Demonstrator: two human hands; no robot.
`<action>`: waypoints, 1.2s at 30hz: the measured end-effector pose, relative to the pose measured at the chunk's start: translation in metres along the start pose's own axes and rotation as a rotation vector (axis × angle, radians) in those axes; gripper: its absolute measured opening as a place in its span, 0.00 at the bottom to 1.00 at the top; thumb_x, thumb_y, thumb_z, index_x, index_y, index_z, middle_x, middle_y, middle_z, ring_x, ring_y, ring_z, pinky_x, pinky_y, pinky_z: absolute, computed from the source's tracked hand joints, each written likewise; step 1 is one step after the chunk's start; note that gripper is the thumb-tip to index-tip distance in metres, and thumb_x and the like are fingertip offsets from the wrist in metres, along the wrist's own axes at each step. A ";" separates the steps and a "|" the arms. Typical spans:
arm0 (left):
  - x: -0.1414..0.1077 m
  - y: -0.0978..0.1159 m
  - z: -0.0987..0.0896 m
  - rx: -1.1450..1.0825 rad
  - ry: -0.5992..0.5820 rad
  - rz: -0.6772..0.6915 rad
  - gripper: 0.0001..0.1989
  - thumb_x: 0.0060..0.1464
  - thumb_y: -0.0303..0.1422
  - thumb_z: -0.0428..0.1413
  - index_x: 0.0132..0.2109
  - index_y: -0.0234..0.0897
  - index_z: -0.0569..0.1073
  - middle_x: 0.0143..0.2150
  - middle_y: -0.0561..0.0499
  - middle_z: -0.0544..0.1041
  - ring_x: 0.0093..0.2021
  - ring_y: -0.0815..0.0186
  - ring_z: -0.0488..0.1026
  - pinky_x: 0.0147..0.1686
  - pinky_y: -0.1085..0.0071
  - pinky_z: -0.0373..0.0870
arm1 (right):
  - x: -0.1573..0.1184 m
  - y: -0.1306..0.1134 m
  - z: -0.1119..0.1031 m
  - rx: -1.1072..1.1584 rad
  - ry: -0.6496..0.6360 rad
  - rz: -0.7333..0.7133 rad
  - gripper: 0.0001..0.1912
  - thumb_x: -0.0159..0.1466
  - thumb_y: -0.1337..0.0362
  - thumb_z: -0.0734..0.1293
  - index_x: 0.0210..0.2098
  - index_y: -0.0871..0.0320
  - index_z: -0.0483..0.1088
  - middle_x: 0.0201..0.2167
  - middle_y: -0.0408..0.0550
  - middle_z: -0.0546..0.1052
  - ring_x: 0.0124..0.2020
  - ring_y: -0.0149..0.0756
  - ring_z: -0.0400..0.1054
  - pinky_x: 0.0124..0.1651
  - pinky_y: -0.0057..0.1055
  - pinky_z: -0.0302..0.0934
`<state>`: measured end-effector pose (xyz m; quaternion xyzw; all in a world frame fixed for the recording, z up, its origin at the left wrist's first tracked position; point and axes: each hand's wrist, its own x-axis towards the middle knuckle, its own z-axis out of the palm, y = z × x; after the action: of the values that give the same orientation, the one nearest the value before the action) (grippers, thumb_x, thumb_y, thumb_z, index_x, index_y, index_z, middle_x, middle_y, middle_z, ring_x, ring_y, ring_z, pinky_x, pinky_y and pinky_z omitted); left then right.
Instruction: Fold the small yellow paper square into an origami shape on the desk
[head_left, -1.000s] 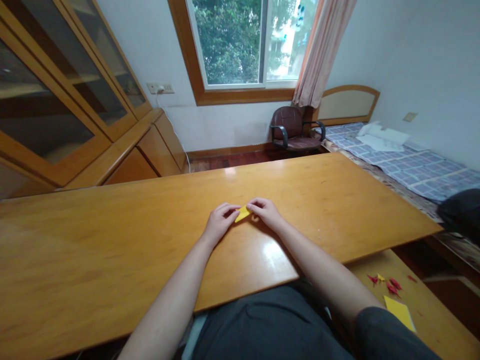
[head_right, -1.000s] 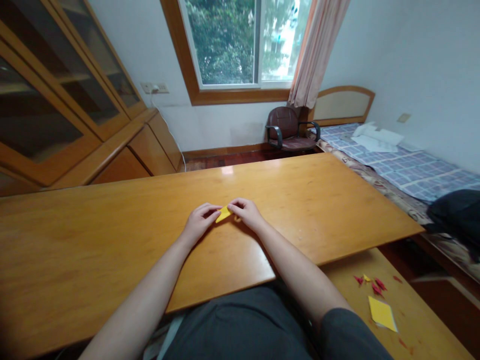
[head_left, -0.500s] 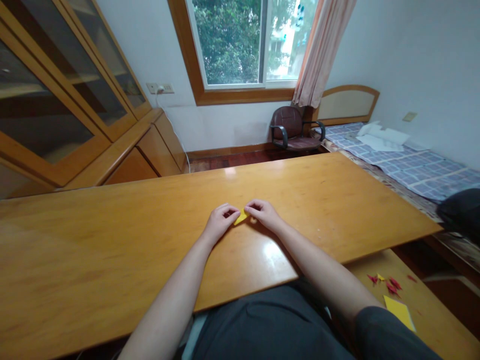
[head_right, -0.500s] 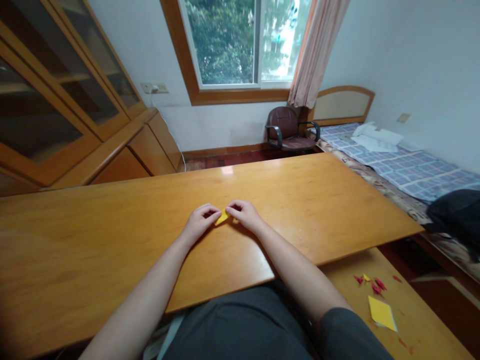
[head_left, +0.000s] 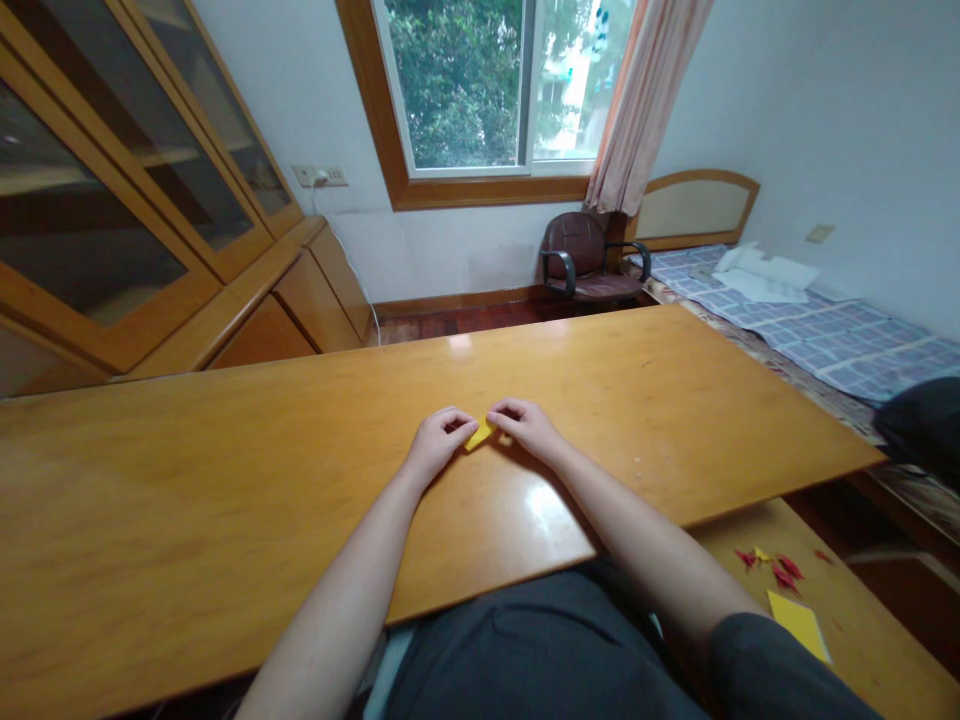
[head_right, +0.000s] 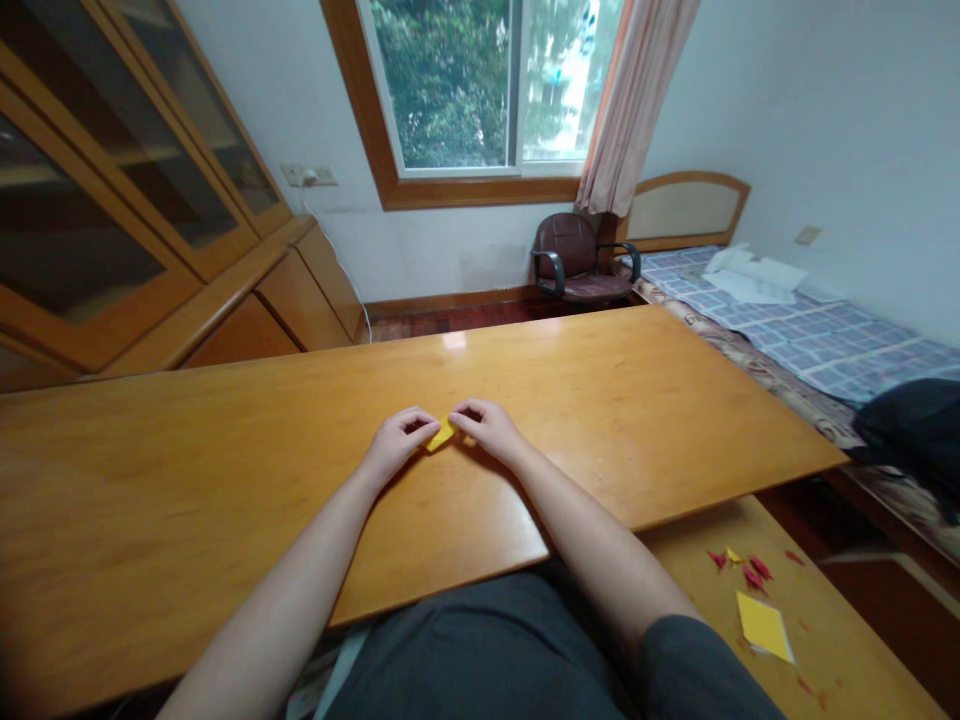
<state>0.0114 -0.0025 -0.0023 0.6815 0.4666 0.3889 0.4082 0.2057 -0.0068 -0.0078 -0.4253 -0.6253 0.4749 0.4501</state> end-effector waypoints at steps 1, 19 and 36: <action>0.000 -0.001 0.000 -0.021 0.010 -0.009 0.10 0.49 0.38 0.59 0.29 0.35 0.76 0.28 0.51 0.75 0.29 0.67 0.70 0.31 0.72 0.65 | 0.001 0.001 0.000 0.034 -0.007 0.008 0.13 0.59 0.56 0.68 0.34 0.61 0.73 0.27 0.45 0.75 0.29 0.32 0.68 0.35 0.28 0.61; 0.004 -0.009 -0.002 -0.156 0.007 -0.059 0.12 0.48 0.41 0.62 0.31 0.34 0.77 0.29 0.51 0.76 0.31 0.66 0.71 0.35 0.72 0.66 | 0.003 0.004 -0.002 -0.007 -0.115 0.084 0.16 0.56 0.53 0.69 0.30 0.62 0.75 0.26 0.44 0.76 0.28 0.31 0.65 0.33 0.27 0.56; 0.002 -0.003 -0.003 -0.172 -0.001 -0.095 0.13 0.46 0.41 0.63 0.30 0.34 0.76 0.27 0.51 0.76 0.30 0.66 0.70 0.33 0.72 0.65 | 0.002 0.003 0.000 -0.073 -0.104 0.071 0.17 0.56 0.52 0.69 0.28 0.62 0.74 0.24 0.44 0.75 0.26 0.30 0.64 0.31 0.26 0.56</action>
<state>0.0083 0.0012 -0.0038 0.6214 0.4631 0.4075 0.4831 0.2057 -0.0039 -0.0103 -0.4383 -0.6493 0.4887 0.3841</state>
